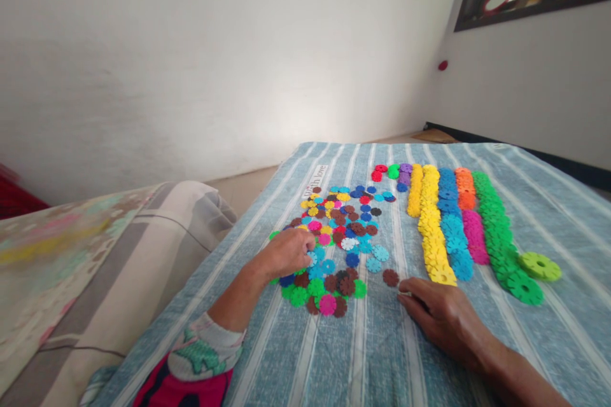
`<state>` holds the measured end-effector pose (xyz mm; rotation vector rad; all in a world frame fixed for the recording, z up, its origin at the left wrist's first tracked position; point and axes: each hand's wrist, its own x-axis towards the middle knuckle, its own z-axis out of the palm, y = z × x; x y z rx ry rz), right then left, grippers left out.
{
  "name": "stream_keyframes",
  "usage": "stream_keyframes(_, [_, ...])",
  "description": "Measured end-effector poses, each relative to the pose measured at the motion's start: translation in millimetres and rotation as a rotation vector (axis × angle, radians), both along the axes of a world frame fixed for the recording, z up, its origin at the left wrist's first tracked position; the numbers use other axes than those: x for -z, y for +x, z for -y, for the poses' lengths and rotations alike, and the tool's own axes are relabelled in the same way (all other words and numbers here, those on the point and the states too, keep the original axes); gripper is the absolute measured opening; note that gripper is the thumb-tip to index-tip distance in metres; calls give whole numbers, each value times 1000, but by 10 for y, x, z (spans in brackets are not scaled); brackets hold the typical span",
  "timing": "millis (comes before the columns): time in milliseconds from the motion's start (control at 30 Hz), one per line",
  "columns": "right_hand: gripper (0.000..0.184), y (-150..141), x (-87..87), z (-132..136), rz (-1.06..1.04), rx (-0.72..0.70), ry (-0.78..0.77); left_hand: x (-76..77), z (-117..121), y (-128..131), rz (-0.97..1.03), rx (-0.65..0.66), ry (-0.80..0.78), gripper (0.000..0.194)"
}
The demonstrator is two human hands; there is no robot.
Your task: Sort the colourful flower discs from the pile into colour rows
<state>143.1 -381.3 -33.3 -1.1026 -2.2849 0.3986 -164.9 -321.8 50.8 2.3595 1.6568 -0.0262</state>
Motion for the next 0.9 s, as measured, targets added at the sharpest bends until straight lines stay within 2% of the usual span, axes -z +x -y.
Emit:
stream_keyframes(367, [20, -3, 3, -7, -19, 4, 29, -40, 13, -35, -155, -93, 53, 12])
stream_keyframes(667, [19, -10, 6, -8, -22, 2, 25, -49, 28, 8, -171, -192, 91, 13])
stream_keyframes(767, [19, -11, 9, -7, -29, 0, 16, -75, 57, 35, -130, -130, 76, 11])
stream_keyframes(900, [19, -8, 20, -6, -24, 13, 17, -116, 99, 70, -110, -29, -36, 11])
